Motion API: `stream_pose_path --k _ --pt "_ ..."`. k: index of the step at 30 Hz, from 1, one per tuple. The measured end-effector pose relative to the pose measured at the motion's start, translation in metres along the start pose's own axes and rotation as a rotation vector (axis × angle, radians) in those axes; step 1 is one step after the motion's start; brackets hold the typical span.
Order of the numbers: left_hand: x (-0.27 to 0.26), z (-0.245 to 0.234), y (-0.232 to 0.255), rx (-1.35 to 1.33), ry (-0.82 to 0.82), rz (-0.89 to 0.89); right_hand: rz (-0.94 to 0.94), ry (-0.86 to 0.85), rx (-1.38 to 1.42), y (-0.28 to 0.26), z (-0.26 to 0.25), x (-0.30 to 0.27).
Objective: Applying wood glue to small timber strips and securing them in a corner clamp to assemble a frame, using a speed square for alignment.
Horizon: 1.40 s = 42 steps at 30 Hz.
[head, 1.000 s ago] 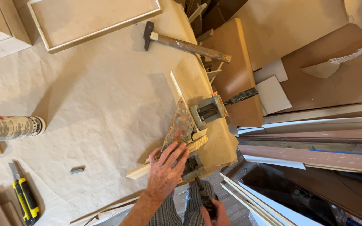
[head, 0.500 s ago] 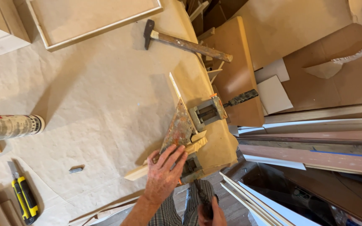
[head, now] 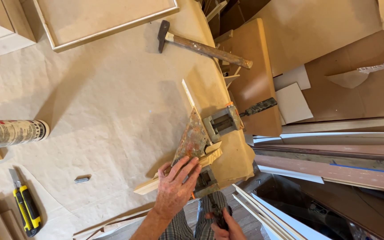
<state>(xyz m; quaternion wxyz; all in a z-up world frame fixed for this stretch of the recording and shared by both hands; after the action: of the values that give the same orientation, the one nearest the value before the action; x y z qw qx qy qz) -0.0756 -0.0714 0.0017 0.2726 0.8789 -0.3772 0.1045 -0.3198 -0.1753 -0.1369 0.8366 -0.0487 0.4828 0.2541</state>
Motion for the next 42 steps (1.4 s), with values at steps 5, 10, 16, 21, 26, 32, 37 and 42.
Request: stream_pose_path --k 5,10,16,21,26,32,37,42 --pt "-0.001 0.003 -0.001 0.004 -0.003 -0.003 -0.311 0.877 -1.020 -0.031 0.067 -0.046" --pt "-0.001 0.000 0.000 -0.017 -0.016 -0.021 -0.626 0.919 -1.653 -0.015 -0.012 -0.002" --pt "0.001 0.001 -0.003 -0.024 -0.007 -0.010 -0.309 0.676 -0.933 -0.033 0.041 -0.015" --pt "-0.002 0.001 0.000 -0.026 -0.039 -0.028 -0.212 0.558 -0.967 -0.046 0.056 -0.035" --pt "0.017 -0.001 0.002 -0.027 -0.012 0.014 -0.216 0.617 -2.198 -0.120 0.075 -0.049" --pt "0.045 0.030 0.000 -0.165 -0.192 0.057 -1.013 0.077 -1.930 -0.243 0.320 -0.049" --pt "0.052 0.038 -0.007 -0.069 -0.145 0.086 -0.748 0.005 -2.058 -0.287 0.353 0.046" --pt "0.050 0.041 -0.007 0.038 -0.071 0.092 -0.633 -0.085 -1.881 -0.301 0.337 0.095"
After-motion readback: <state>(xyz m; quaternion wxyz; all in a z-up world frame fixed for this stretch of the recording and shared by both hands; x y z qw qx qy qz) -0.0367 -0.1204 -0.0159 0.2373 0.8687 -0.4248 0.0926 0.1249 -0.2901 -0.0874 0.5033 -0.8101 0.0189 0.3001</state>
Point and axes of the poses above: each hand's wrist, its own x-axis towards the middle knuckle, its own z-axis out of the palm, y = z × x, the point moved 5 cm from there along x, towards the middle knuckle, and after that the axes turned 2 degrees about -x, right-handed, at the moved point
